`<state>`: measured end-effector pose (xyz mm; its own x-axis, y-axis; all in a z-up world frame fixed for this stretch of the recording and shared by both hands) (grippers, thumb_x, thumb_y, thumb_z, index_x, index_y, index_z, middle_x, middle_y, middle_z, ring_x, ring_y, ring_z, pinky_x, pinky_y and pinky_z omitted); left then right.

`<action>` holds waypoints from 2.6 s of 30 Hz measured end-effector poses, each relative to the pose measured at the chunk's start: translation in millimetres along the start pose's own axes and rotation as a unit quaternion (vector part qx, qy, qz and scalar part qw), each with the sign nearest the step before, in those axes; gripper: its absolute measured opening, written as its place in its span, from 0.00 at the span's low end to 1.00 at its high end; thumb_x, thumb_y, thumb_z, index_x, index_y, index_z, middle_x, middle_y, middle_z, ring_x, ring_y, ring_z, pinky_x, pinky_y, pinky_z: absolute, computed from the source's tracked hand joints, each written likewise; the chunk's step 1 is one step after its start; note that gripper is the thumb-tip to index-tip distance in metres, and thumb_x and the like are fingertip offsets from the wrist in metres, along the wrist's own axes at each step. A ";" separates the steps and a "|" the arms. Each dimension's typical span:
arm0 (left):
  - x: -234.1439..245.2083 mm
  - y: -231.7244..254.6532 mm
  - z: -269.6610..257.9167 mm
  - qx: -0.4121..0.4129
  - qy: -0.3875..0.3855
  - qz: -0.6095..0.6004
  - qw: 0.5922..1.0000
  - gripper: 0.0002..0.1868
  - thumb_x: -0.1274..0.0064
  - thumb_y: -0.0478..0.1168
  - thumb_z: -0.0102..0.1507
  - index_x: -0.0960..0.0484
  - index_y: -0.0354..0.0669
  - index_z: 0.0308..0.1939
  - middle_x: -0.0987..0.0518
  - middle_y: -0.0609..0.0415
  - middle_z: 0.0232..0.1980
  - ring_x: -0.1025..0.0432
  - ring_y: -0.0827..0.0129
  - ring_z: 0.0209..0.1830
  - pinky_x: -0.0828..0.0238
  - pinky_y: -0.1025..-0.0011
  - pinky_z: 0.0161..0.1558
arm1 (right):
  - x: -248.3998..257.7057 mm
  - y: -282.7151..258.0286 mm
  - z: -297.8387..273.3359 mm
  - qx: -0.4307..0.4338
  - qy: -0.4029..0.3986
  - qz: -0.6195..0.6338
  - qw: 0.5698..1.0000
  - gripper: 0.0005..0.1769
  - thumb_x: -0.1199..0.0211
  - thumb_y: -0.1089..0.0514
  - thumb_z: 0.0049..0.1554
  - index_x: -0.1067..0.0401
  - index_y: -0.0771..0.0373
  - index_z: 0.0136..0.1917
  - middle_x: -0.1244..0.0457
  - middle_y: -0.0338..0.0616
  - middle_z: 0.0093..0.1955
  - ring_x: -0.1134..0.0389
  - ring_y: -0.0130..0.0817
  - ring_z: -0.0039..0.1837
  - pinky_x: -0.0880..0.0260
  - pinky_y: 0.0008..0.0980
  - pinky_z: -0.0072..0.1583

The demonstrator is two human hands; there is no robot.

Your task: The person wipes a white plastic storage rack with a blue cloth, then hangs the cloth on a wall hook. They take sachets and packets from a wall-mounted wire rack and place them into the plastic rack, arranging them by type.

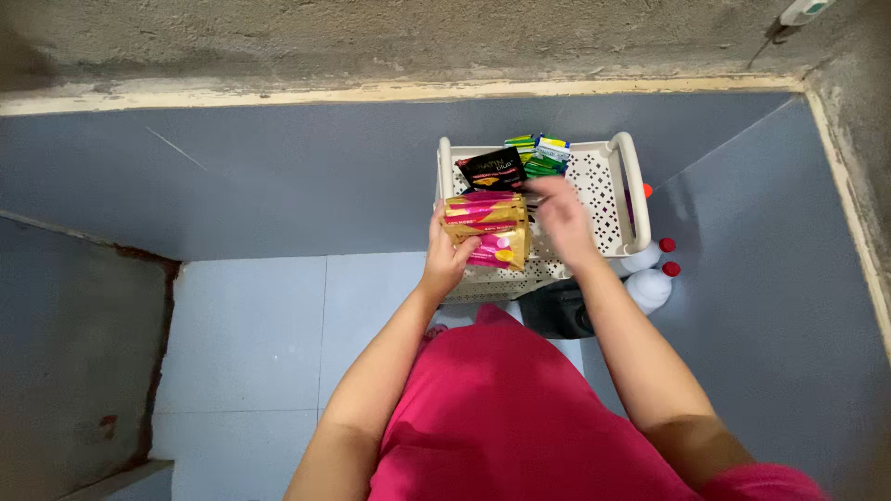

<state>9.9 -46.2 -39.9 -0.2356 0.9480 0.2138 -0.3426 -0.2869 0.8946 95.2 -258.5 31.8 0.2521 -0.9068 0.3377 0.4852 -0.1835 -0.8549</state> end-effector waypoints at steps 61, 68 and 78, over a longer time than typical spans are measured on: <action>-9.9 -14.1 -17.4 0.119 -0.009 -0.116 0.986 0.20 0.53 0.39 0.69 0.26 0.40 0.65 0.38 0.42 0.75 0.48 0.48 0.79 0.53 0.58 0.78 | 57.0 84.5 -75.8 -0.201 0.238 -0.070 0.948 0.21 0.36 0.63 0.60 0.32 0.64 0.66 0.36 0.45 0.57 0.35 0.26 0.50 0.32 0.29 0.52; -0.4 44.2 -2.2 0.043 -0.028 -0.037 0.998 0.17 0.50 0.40 0.67 0.20 0.36 0.56 0.36 0.42 0.74 0.56 0.41 0.82 0.62 0.53 0.78 | 16.6 -0.4 -69.7 -0.121 -0.001 0.215 0.969 0.39 0.40 0.56 0.65 0.51 0.57 0.84 0.46 0.50 0.81 0.41 0.38 0.77 0.38 0.36 0.75; -34.8 94.9 28.0 -0.013 -0.079 0.051 0.996 0.19 0.44 0.51 0.66 0.22 0.36 0.42 0.32 0.41 0.70 0.51 0.39 0.81 0.55 0.50 0.76 | 43.2 -67.2 -54.3 -0.208 0.081 0.213 0.951 0.63 0.29 0.73 0.48 0.60 0.50 0.86 0.42 0.59 0.74 0.34 0.44 0.71 0.29 0.42 0.68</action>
<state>11.1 -102.5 48.6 -0.1253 0.9232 0.3634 -0.3486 -0.3838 0.8550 28.0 -305.9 82.5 0.2031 -0.9729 -0.1106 -0.0146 0.1100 -0.9938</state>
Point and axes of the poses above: each hand's wrist, its own z-axis towards the middle knuckle, its own x-axis out of the back of the hand, y = z × x, the point moved 8 cm from there along z, towards the middle knuckle
